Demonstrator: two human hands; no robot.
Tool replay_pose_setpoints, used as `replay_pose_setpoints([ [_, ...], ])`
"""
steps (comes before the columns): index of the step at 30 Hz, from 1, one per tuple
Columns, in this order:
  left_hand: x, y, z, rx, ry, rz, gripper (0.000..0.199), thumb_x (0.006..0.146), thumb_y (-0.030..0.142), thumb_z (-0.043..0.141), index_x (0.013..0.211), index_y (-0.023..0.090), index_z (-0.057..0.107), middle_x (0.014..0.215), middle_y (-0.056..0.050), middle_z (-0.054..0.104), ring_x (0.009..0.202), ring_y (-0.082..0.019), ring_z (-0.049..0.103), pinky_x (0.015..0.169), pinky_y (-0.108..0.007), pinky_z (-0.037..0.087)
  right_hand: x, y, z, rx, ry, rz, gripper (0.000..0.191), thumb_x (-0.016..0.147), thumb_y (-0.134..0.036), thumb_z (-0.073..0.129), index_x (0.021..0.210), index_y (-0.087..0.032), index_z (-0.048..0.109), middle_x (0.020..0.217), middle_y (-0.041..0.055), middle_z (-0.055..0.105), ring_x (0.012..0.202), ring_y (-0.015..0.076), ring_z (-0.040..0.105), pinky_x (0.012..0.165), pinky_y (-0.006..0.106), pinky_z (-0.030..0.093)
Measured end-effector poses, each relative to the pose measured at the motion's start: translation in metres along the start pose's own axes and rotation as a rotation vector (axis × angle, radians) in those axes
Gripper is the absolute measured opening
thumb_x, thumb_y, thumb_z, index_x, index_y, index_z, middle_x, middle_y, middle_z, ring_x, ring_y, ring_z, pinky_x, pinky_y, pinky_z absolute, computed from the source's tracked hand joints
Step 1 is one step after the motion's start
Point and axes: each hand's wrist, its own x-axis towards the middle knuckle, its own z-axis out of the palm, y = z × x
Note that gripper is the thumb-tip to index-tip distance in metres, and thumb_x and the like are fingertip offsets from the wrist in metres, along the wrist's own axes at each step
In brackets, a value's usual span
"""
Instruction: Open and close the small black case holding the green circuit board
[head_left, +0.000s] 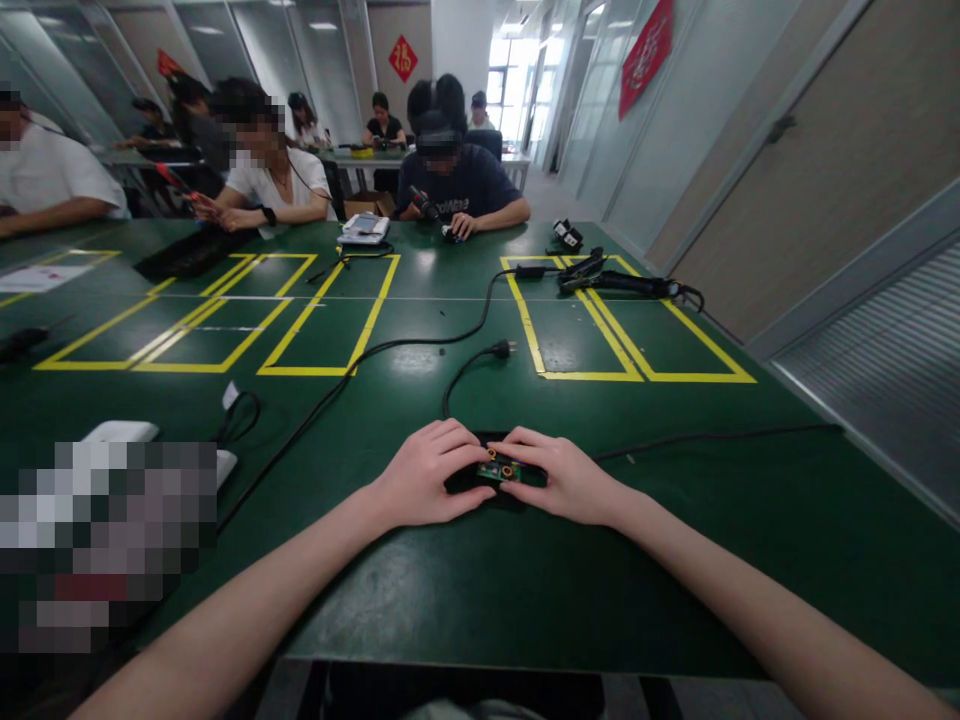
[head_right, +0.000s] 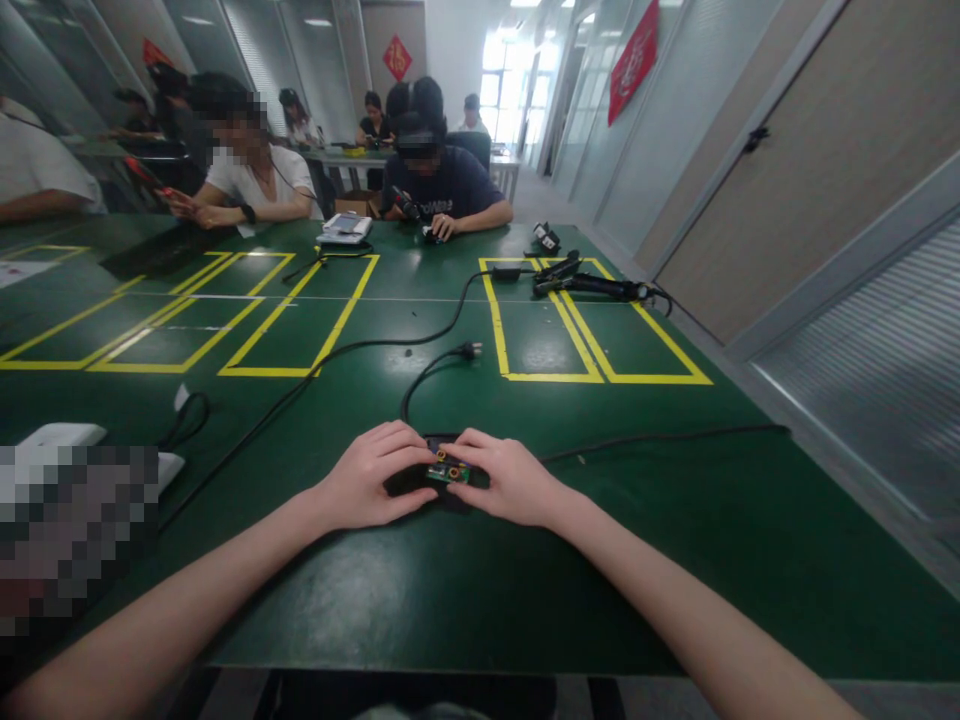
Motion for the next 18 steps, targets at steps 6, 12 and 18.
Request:
replay_pose_setpoints([
  [6,-0.001,-0.002,0.003,-0.003,-0.047,-0.071,0.026,0.093,0.03,0.065,0.116,0.017,0.066,0.11,-0.01,0.069,0.1,-0.023,0.064,0.087,-0.038,0.053,-0.001,-0.002,-0.001,-0.085,0.015,-0.02,0.04,0.099,-0.036,0.058,0.136,-0.022,0.063,0.116,0.01,0.068,0.092,0.0208,0.071,0.08,0.033,0.059],
  [12,0.0,-0.004,0.002,-0.068,-0.158,-0.172,0.035,0.091,0.029,0.067,0.124,0.021,0.062,0.118,-0.008,0.07,0.114,-0.026,0.062,0.102,-0.044,0.048,0.0,0.001,-0.006,-0.044,0.125,-0.051,0.027,0.103,-0.027,0.048,0.12,-0.021,0.068,0.111,0.0091,0.07,0.092,0.0192,0.07,0.078,0.031,0.058],
  [18,0.003,-0.002,0.001,-0.073,-0.191,-0.215,0.029,0.09,0.028,0.066,0.118,0.021,0.065,0.112,-0.008,0.072,0.112,-0.026,0.061,0.097,-0.043,0.05,-0.001,0.008,-0.012,0.062,0.202,-0.109,0.011,0.1,-0.024,0.056,0.099,-0.021,0.066,0.101,0.0079,0.07,0.088,0.0181,0.07,0.075,0.029,0.057],
])
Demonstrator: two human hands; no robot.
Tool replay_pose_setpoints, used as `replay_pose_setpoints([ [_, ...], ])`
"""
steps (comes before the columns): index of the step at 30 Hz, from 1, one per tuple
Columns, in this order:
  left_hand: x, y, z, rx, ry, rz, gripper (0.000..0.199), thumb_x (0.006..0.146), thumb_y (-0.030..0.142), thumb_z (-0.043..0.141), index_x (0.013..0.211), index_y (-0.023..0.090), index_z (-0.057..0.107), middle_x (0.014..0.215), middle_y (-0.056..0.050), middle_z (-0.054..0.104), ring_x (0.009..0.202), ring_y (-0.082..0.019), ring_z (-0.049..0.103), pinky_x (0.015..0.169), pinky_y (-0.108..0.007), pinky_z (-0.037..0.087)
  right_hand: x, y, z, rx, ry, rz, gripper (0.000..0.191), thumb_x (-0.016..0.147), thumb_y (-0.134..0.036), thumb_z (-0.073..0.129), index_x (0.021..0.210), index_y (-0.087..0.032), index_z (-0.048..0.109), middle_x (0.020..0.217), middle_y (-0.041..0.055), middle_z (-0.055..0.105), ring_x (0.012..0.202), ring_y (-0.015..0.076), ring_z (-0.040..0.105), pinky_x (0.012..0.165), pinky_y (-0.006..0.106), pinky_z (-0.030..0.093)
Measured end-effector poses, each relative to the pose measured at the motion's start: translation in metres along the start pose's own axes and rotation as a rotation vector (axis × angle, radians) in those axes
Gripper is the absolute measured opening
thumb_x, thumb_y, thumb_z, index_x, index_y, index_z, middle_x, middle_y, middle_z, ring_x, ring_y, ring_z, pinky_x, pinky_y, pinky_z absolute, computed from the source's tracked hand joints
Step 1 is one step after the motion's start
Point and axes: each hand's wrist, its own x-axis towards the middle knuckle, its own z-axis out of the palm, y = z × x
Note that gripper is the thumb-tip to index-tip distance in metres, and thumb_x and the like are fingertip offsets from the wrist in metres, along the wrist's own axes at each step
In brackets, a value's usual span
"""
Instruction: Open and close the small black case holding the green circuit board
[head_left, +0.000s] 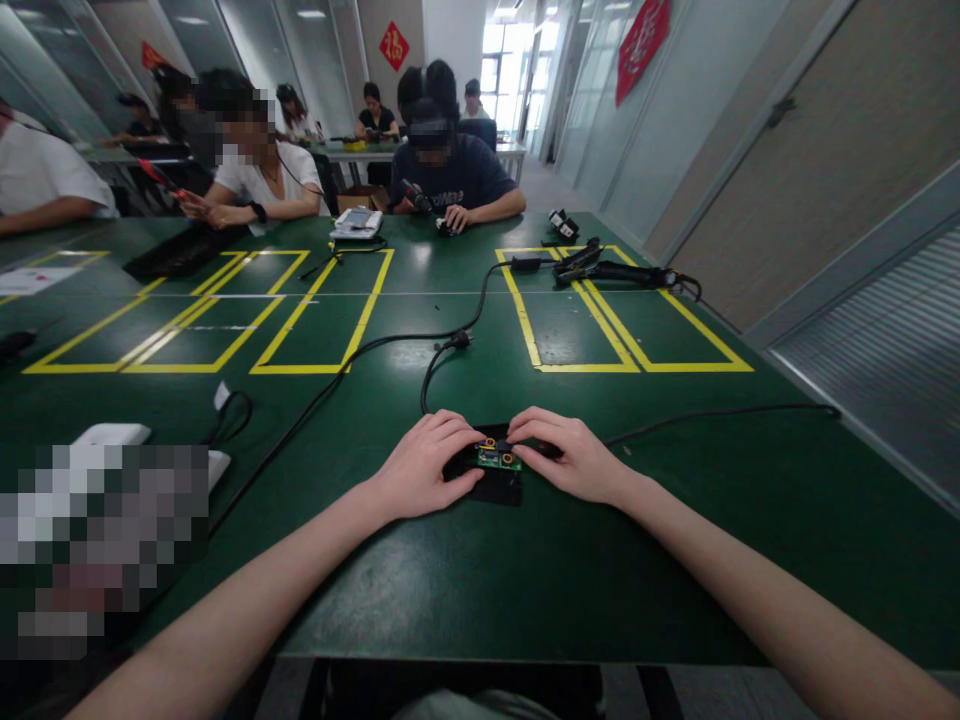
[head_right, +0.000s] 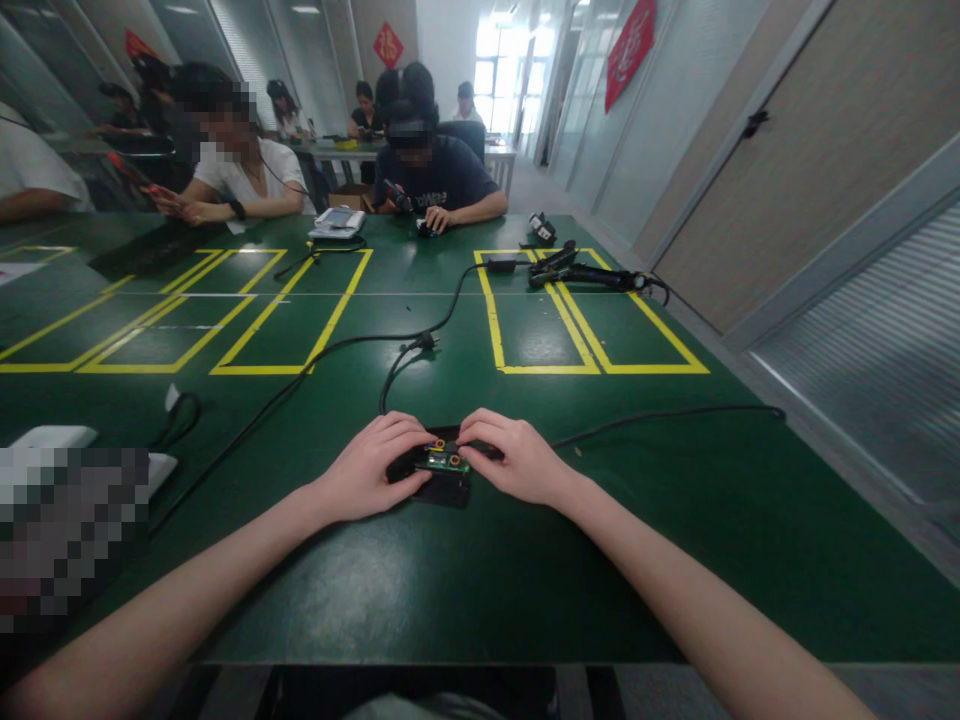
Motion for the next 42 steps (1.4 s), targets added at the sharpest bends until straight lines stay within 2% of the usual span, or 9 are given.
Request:
replay_pose_setpoints([
  [5,-0.001,0.0,0.002,0.008,0.003,-0.012,0.029,0.09,0.027,0.066,0.118,0.02,0.064,0.114,-0.008,0.071,0.113,-0.026,0.059,0.096,-0.043,0.05,0.002,-0.001,-0.002,0.012,-0.033,-0.015,0.014,0.1,-0.024,0.055,0.088,-0.021,0.063,0.099,0.0078,0.069,0.088,0.0174,0.069,0.078,0.03,0.056],
  [9,-0.001,0.0,0.003,0.016,0.005,-0.007,0.031,0.091,0.026,0.065,0.121,0.019,0.063,0.115,-0.009,0.071,0.113,-0.027,0.059,0.095,-0.044,0.05,0.0,0.0,-0.002,-0.002,-0.077,-0.011,0.009,0.094,-0.028,0.064,0.093,-0.02,0.061,0.102,0.0083,0.07,0.087,0.0178,0.069,0.076,0.029,0.055],
  [12,-0.001,0.001,0.002,0.024,0.008,-0.01,0.031,0.091,0.026,0.064,0.121,0.02,0.064,0.114,-0.009,0.071,0.113,-0.027,0.06,0.095,-0.044,0.05,-0.002,0.004,-0.001,0.0,-0.096,0.005,0.018,0.088,-0.031,0.072,0.097,-0.02,0.061,0.102,0.008,0.071,0.086,0.0187,0.069,0.072,0.028,0.056],
  [18,-0.001,0.0,0.003,0.022,0.019,-0.028,0.035,0.089,0.028,0.066,0.122,0.019,0.065,0.117,-0.01,0.07,0.116,-0.028,0.059,0.097,-0.045,0.051,-0.002,0.006,0.003,0.036,-0.035,-0.031,0.013,0.091,-0.028,0.07,0.098,-0.02,0.064,0.1,0.0077,0.073,0.087,0.0184,0.072,0.077,0.03,0.056],
  [26,-0.002,0.0,0.005,0.033,0.029,-0.04,0.043,0.086,0.031,0.069,0.128,0.02,0.064,0.129,-0.012,0.067,0.126,-0.031,0.056,0.105,-0.049,0.05,-0.002,-0.003,0.006,0.034,0.004,-0.094,0.011,0.092,-0.028,0.069,0.097,-0.02,0.064,0.1,0.009,0.074,0.087,0.0192,0.073,0.075,0.03,0.058],
  [30,-0.003,-0.001,0.005,0.041,0.017,-0.027,0.045,0.087,0.033,0.069,0.13,0.021,0.064,0.137,-0.013,0.064,0.132,-0.032,0.053,0.107,-0.052,0.049,-0.002,-0.003,0.008,0.039,0.002,-0.074,0.011,0.092,-0.029,0.069,0.099,-0.021,0.066,0.102,0.0096,0.075,0.089,0.0204,0.074,0.076,0.032,0.06],
  [37,-0.002,-0.001,0.004,0.038,-0.027,-0.03,0.045,0.084,0.034,0.073,0.126,0.018,0.065,0.138,-0.014,0.064,0.134,-0.033,0.052,0.11,-0.053,0.046,-0.001,0.001,0.013,0.029,0.039,0.007,0.01,0.092,-0.028,0.068,0.099,-0.021,0.068,0.109,0.0105,0.073,0.096,0.0214,0.073,0.083,0.034,0.06],
  [42,-0.002,-0.001,0.006,0.042,-0.005,-0.036,0.046,0.085,0.034,0.073,0.127,0.019,0.064,0.137,-0.014,0.064,0.134,-0.033,0.051,0.11,-0.053,0.046,0.0,0.002,0.012,0.029,-0.021,0.031,0.012,0.092,-0.029,0.068,0.099,-0.02,0.068,0.108,0.0098,0.073,0.095,0.0204,0.073,0.084,0.033,0.059],
])
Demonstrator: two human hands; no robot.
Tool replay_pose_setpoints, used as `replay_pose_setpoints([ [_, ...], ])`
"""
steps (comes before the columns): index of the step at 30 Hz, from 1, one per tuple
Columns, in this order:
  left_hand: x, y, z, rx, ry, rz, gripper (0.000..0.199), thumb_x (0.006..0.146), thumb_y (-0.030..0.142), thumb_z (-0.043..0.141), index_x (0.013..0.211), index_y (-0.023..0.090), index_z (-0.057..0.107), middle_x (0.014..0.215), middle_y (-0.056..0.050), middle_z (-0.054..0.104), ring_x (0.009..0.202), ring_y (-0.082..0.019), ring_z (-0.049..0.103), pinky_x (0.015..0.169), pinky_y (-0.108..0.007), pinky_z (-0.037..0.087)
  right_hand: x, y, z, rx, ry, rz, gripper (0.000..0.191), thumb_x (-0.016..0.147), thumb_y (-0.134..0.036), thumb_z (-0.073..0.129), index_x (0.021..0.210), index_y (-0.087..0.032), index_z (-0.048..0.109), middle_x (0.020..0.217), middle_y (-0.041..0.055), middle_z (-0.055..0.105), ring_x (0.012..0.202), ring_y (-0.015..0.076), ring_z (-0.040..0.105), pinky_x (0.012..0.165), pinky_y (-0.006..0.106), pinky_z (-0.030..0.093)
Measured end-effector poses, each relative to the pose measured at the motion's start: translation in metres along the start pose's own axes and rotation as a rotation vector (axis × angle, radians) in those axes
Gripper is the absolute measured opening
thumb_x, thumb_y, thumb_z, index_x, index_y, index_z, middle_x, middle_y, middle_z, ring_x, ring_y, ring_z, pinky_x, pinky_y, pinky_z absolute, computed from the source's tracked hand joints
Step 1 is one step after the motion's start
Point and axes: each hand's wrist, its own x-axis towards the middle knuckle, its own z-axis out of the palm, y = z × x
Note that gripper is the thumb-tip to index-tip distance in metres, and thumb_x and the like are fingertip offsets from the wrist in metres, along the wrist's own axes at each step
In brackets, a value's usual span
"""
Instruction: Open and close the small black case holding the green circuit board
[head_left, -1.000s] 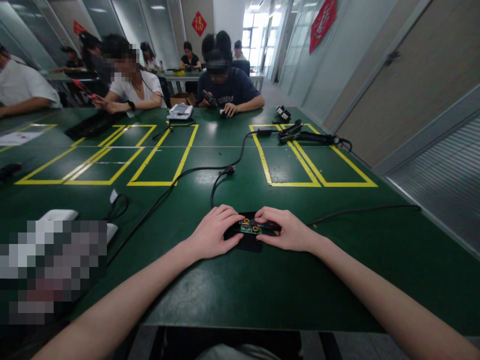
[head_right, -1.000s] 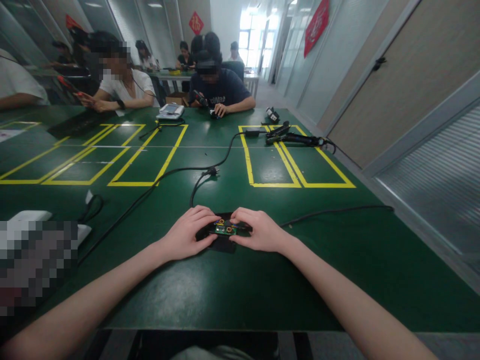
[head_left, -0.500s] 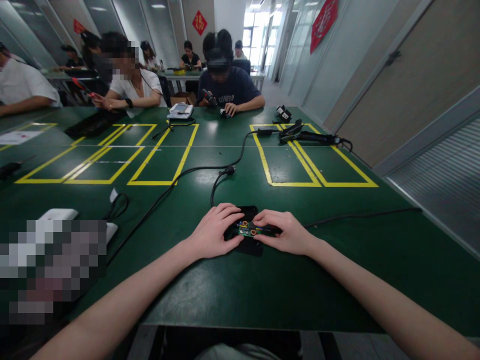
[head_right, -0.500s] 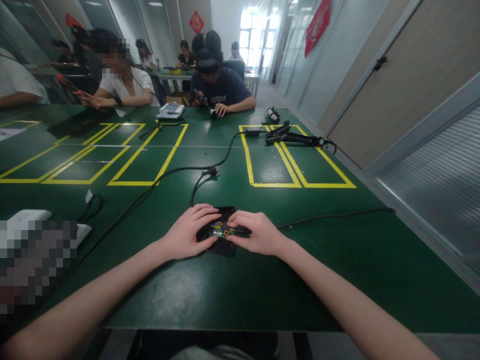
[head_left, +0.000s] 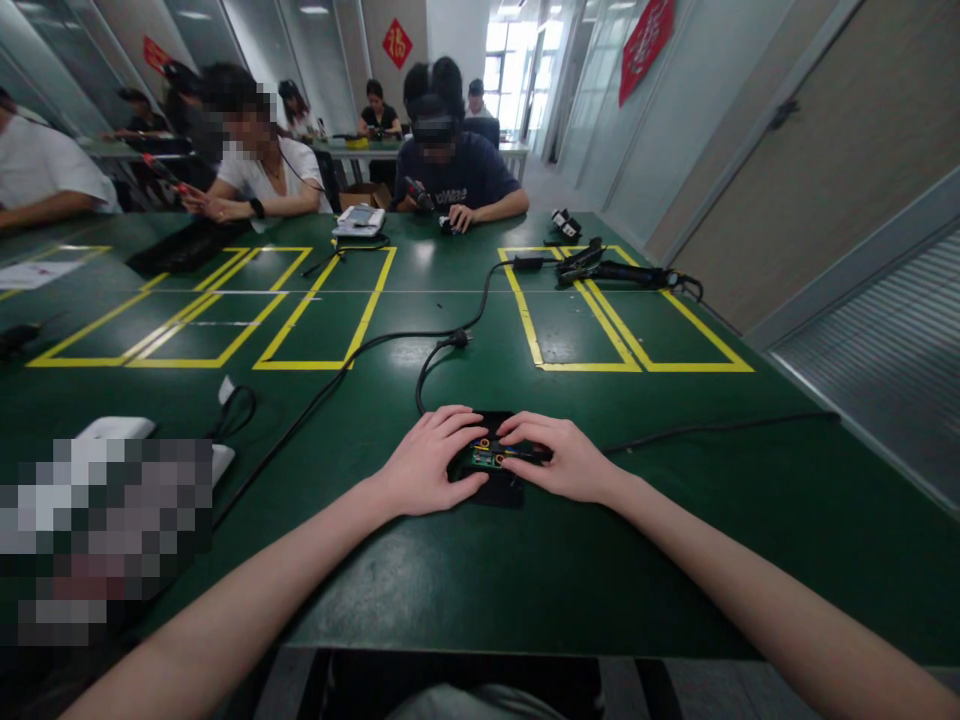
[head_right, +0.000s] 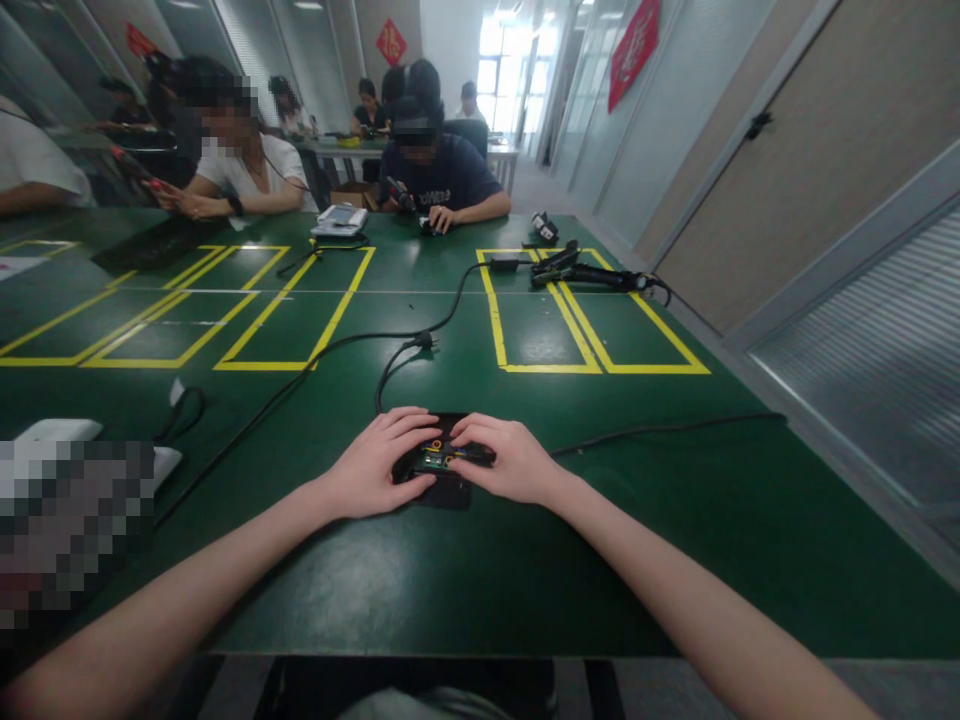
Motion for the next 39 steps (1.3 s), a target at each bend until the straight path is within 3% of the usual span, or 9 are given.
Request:
replay_pose_setpoints([
  [6,0.001,-0.001,0.0,-0.017,0.048,-0.023,0.033,0.089,0.032,0.069,0.12,0.021,0.068,0.131,-0.011,0.068,0.127,-0.031,0.055,0.106,-0.053,0.05,0.001,-0.004,-0.001,-0.067,-0.053,0.041,0.032,0.082,-0.03,0.076,0.112,-0.022,0.067,0.113,0.0084,0.073,0.1,0.0224,0.072,0.086,0.034,0.058],
  [11,0.001,-0.005,0.0,-0.06,0.135,-0.042,0.022,0.097,0.025,0.057,0.114,0.021,0.07,0.123,-0.01,0.069,0.116,-0.026,0.059,0.101,-0.046,0.055,0.001,-0.003,0.0,-0.119,0.004,0.094,0.028,0.083,-0.025,0.07,0.111,-0.022,0.068,0.107,0.0065,0.074,0.091,0.0203,0.072,0.077,0.031,0.058],
  [15,0.0,-0.009,0.002,-0.067,0.139,-0.077,0.021,0.095,0.022,0.057,0.112,0.022,0.069,0.116,-0.008,0.066,0.106,-0.022,0.064,0.091,-0.037,0.058,0.002,-0.003,-0.001,-0.123,0.007,0.127,0.026,0.083,-0.024,0.067,0.109,-0.022,0.069,0.104,0.0056,0.075,0.084,0.019,0.072,0.068,0.028,0.058],
  [21,0.002,-0.01,0.001,-0.005,0.098,-0.106,0.02,0.1,0.026,0.054,0.113,0.021,0.069,0.099,-0.006,0.068,0.095,-0.022,0.063,0.085,-0.037,0.055,0.002,-0.004,0.005,-0.197,0.072,0.123,0.025,0.085,-0.025,0.066,0.11,-0.021,0.069,0.107,0.0071,0.074,0.09,0.0213,0.074,0.077,0.033,0.06],
  [28,0.005,-0.012,0.0,0.049,0.098,-0.144,0.014,0.1,0.028,0.057,0.107,0.021,0.067,0.093,-0.004,0.067,0.092,-0.022,0.061,0.082,-0.036,0.053,0.003,-0.004,0.009,-0.26,0.051,0.104,0.034,0.086,-0.023,0.063,0.12,-0.021,0.067,0.115,0.0086,0.074,0.096,0.024,0.075,0.079,0.035,0.062],
  [33,0.005,-0.013,0.0,0.035,0.113,-0.153,0.011,0.099,0.028,0.058,0.104,0.021,0.065,0.094,-0.004,0.068,0.092,-0.022,0.061,0.081,-0.036,0.053,0.002,-0.004,0.009,-0.298,0.033,0.086,0.038,0.087,-0.021,0.061,0.125,-0.023,0.065,0.126,0.0087,0.071,0.103,0.0237,0.074,0.085,0.036,0.062],
  [39,0.003,-0.014,0.001,0.013,0.13,-0.136,0.02,0.095,0.02,0.057,0.114,0.021,0.064,0.099,-0.005,0.069,0.096,-0.023,0.061,0.084,-0.039,0.054,0.004,-0.004,0.008,-0.309,0.029,0.088,0.036,0.088,-0.021,0.06,0.124,-0.021,0.065,0.126,0.0097,0.071,0.102,0.0248,0.074,0.083,0.037,0.063],
])
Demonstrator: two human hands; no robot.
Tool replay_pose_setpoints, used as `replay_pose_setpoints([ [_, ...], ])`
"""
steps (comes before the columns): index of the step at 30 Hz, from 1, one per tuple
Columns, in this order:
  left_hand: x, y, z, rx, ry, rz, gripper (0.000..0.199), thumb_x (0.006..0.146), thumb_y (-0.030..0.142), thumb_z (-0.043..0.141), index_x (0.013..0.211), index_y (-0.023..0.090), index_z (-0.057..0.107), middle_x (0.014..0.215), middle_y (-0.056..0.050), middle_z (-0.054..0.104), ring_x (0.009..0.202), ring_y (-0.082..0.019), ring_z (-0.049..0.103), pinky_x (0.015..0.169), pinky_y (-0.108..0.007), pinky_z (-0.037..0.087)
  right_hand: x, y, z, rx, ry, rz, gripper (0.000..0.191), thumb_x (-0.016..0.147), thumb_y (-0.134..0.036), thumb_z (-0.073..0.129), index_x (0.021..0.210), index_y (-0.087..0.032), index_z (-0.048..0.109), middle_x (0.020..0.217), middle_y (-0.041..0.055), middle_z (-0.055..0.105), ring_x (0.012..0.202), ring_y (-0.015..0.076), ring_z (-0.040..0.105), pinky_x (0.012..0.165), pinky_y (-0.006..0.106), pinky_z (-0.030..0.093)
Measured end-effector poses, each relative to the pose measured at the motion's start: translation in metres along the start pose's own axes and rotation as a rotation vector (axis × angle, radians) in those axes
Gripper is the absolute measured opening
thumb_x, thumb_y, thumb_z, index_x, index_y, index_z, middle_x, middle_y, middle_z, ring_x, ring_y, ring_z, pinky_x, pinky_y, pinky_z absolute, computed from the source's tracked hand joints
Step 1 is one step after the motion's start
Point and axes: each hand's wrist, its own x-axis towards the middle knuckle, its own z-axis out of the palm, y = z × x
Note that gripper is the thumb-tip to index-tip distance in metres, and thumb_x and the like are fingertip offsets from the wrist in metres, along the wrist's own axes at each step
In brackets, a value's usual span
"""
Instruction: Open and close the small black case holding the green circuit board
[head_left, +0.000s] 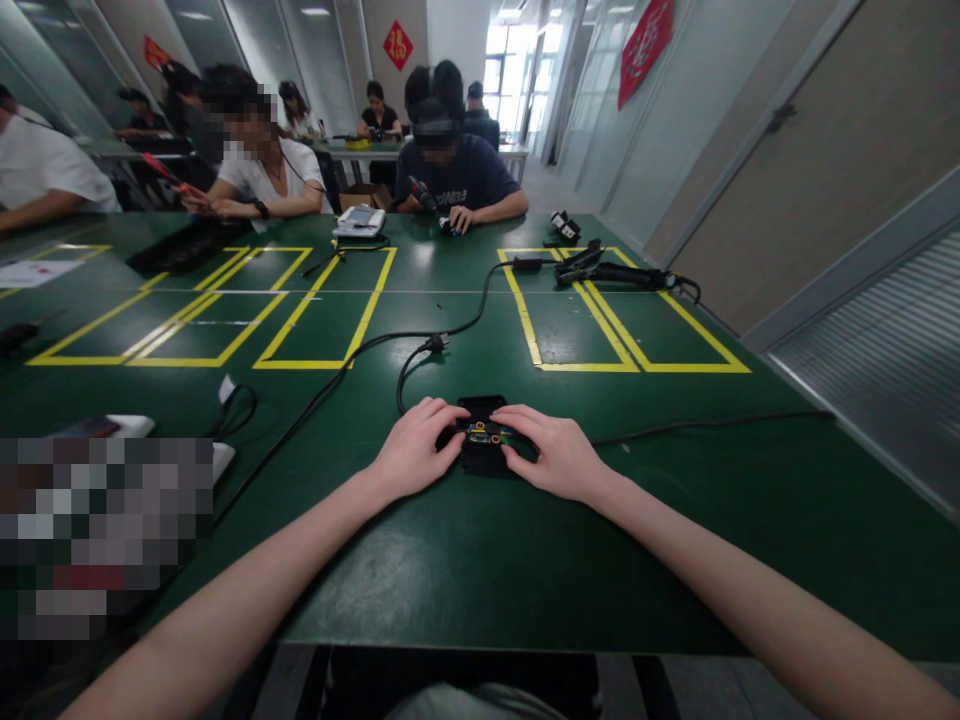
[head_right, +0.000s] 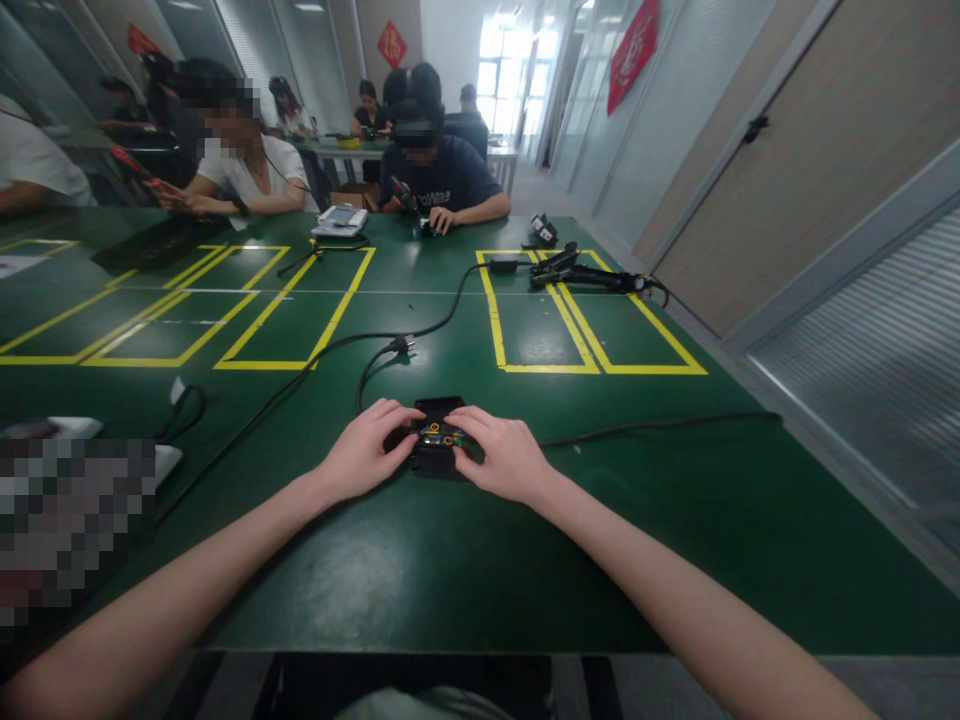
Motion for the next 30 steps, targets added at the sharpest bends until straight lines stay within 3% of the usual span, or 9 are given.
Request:
replay_pose_setpoints([
  [3,0.0,-0.001,0.0,0.008,-0.003,-0.008,0.022,0.092,0.015,0.057,0.112,0.02,0.064,0.101,-0.006,0.069,0.097,-0.024,0.061,0.085,-0.039,0.054,0.001,0.0,-0.001,-0.006,0.006,0.007,0.036,0.089,-0.021,0.059,0.124,-0.021,0.065,0.126,0.0095,0.072,0.102,0.0249,0.074,0.082,0.037,0.063],
  [10,0.002,-0.005,-0.001,0.068,-0.001,-0.03,0.004,0.096,0.019,0.056,0.097,0.02,0.06,0.095,-0.005,0.067,0.091,-0.023,0.062,0.081,-0.038,0.053,0.002,0.002,0.003,-0.008,0.04,0.019,0.034,0.089,-0.02,0.058,0.122,-0.02,0.066,0.126,0.0097,0.071,0.102,0.0247,0.074,0.08,0.036,0.062],
  [14,0.002,-0.007,0.0,0.124,-0.033,-0.049,0.006,0.099,0.022,0.055,0.101,0.019,0.059,0.097,-0.005,0.068,0.091,-0.023,0.064,0.082,-0.037,0.053,0.002,0.002,0.001,0.03,0.061,0.045,0.031,0.093,-0.028,0.059,0.122,-0.022,0.066,0.129,0.0091,0.068,0.103,0.0231,0.072,0.083,0.034,0.06],
  [16,0.002,-0.007,0.0,0.157,-0.055,-0.063,0.009,0.101,0.024,0.053,0.104,0.019,0.06,0.099,-0.006,0.069,0.091,-0.023,0.066,0.083,-0.037,0.053,0.002,0.003,-0.003,0.043,0.068,0.088,0.028,0.096,-0.032,0.057,0.121,-0.022,0.066,0.127,0.0092,0.068,0.092,0.0203,0.072,0.077,0.032,0.059],
  [20,0.004,-0.008,-0.003,0.216,-0.064,-0.069,0.016,0.105,0.028,0.048,0.107,0.019,0.061,0.099,-0.007,0.071,0.091,-0.023,0.067,0.083,-0.037,0.053,0.003,0.01,-0.013,-0.006,0.045,0.178,0.023,0.099,-0.035,0.051,0.103,-0.02,0.068,0.1,0.0074,0.071,0.068,0.0165,0.064,0.062,0.029,0.048],
  [24,0.004,-0.01,-0.009,0.226,-0.053,-0.025,0.022,0.107,0.031,0.043,0.109,0.02,0.061,0.1,-0.006,0.072,0.089,-0.022,0.068,0.082,-0.035,0.052,0.004,0.019,-0.022,-0.048,-0.088,0.283,0.041,0.101,-0.045,0.045,0.069,-0.021,0.055,0.061,0.0014,0.059,0.057,0.0165,0.056,0.057,0.028,0.035],
  [30,-0.001,-0.008,-0.018,0.066,-0.12,0.092,0.029,0.107,0.034,0.036,0.105,0.019,0.06,0.091,-0.004,0.07,0.079,-0.019,0.067,0.075,-0.029,0.05,0.0,0.021,-0.033,0.082,-0.166,0.205,0.054,0.103,-0.053,0.032,0.06,-0.022,0.039,0.051,-0.002,0.044,0.048,0.0125,0.044,0.056,0.028,0.03],
])
